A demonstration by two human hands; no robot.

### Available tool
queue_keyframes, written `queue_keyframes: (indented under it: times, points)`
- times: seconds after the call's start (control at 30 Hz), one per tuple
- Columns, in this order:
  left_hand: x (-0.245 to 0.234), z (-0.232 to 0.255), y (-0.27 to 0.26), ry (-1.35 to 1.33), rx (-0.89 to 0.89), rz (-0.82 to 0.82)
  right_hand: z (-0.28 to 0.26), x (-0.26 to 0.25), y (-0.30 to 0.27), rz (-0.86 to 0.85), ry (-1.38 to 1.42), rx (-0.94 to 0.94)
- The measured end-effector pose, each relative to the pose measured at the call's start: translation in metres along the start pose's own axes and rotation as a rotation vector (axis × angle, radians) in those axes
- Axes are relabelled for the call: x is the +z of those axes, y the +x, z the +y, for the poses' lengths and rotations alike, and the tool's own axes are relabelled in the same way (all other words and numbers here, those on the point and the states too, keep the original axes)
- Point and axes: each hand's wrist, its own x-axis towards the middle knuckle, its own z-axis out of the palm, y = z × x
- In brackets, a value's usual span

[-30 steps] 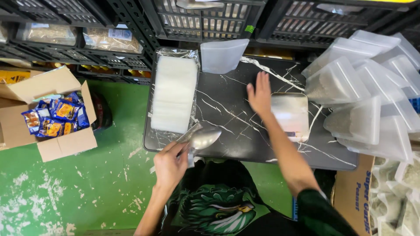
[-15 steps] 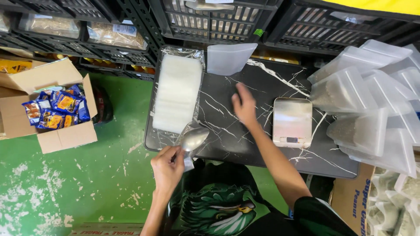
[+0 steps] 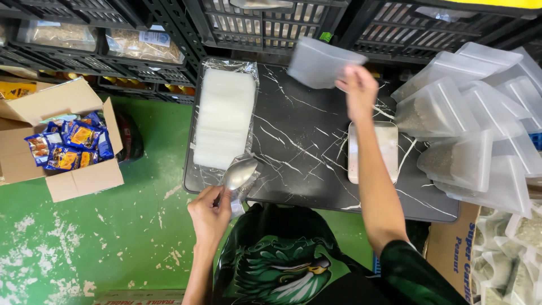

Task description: Bagging and weighing granular food material into plastic pouches using a spoon and a digital scale.

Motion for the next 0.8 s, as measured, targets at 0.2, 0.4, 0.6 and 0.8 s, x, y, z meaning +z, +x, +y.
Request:
queue_keyframes:
  times: [0.2,0.4,0.6,0.8]
  points:
    - [0.014,0.001,-0.011,-0.044,-0.002,-0.045,0.021,-0.132,0.008,0.189,-0.196,-0.029]
    - [0.029,0.018,-0.006,-0.111,0.034,-0.093,0.002,-0.129,-0.019,0.277,-0.293,0.046]
    - [0.037,0.029,-0.003,-0.174,0.038,-0.075,-0.003,-0.104,-0.077,0.517,-0.661,-0.323]
    - [0.020,0.018,-0.006,-0.155,-0.012,0.000,0.071,-0.045,-0.094,-0.160,-0.821,-0.443]
